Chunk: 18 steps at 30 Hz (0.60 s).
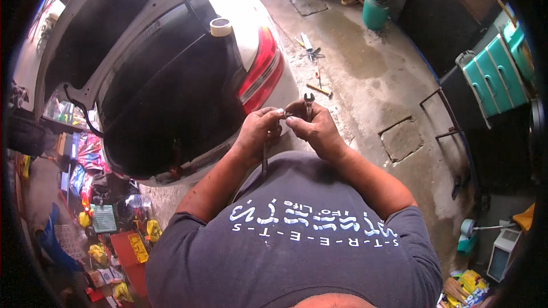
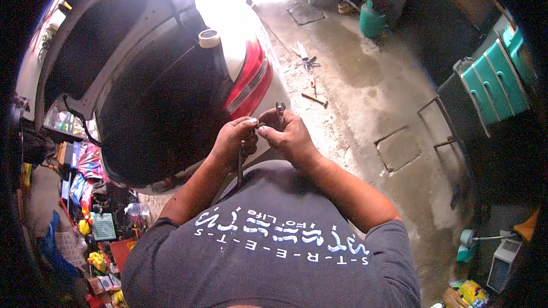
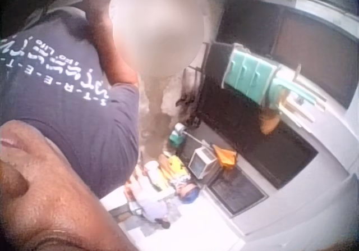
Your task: The person manipulates a tail light assembly on a white vehicle. They use a socket wrench to loosen and remove a bolt from the assembly, then handle a small electrical component and a metal bracket by hand, turning the bracket and preparing to re-attach the component.
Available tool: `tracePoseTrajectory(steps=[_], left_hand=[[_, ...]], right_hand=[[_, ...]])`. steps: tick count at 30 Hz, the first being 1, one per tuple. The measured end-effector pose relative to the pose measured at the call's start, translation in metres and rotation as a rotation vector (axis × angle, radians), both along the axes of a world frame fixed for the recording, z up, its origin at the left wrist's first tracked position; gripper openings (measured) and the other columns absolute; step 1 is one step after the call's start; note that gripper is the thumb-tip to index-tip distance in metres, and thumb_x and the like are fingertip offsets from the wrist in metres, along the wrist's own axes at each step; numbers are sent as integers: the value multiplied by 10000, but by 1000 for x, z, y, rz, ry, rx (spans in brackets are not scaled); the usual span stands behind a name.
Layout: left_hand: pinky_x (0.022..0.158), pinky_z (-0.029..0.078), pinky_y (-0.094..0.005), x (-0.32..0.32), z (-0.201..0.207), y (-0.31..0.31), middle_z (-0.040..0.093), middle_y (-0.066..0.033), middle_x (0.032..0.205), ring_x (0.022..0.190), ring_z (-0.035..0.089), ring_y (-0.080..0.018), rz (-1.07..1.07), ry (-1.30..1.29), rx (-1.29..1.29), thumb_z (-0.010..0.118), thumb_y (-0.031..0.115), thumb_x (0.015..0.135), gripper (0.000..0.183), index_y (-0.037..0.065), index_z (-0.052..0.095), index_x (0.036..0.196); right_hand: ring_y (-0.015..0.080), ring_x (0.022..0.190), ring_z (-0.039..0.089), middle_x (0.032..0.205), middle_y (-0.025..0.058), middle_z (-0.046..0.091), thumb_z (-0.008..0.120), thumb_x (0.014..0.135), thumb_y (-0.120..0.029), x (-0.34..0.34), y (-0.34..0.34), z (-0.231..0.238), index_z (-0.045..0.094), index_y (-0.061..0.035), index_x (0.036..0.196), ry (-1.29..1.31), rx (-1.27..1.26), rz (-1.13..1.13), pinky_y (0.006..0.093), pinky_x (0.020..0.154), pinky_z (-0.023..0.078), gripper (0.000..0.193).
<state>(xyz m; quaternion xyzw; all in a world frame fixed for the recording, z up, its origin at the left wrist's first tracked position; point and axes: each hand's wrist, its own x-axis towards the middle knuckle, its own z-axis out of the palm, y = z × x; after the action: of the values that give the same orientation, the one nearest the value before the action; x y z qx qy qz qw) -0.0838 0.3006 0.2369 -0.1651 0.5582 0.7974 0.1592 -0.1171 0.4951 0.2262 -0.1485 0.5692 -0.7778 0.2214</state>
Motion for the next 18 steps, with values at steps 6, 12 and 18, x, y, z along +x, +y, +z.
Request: tracePoseTrajectory(steps=[6, 12, 18], left_hand=[[502, 339, -236, 2, -2, -1, 508, 44, 697, 532, 410, -69, -19, -106, 121, 643, 326, 1014, 247, 81, 664, 1029], [525, 409, -222, 5, -16, -13, 536, 33, 729, 585, 494, -73, 59, -141, 181, 668, 286, 988, 216, 82, 659, 1061], [618, 514, -263, 22, -43, -34, 631, -19, 815, 696, 620, -129, 68, -175, -21, 677, 98, 910, 133, 64, 666, 1037]], right_hand=[[72, 672, 557, 853, 8, 638, 679, 1009, -115, -9, -1, -22, 645, -11, 1084, -139, -96, -10, 227, 588, 443, 133], [112, 617, 594, 904, 111, 677, 569, 1035, -90, -16, 2, -35, 558, -8, 1196, -431, -277, 30, 210, 483, 414, 181], [93, 628, 583, 876, 69, 663, 573, 1010, -59, -25, 7, -57, 579, -18, 1200, -447, -206, 17, 203, 497, 414, 195]])
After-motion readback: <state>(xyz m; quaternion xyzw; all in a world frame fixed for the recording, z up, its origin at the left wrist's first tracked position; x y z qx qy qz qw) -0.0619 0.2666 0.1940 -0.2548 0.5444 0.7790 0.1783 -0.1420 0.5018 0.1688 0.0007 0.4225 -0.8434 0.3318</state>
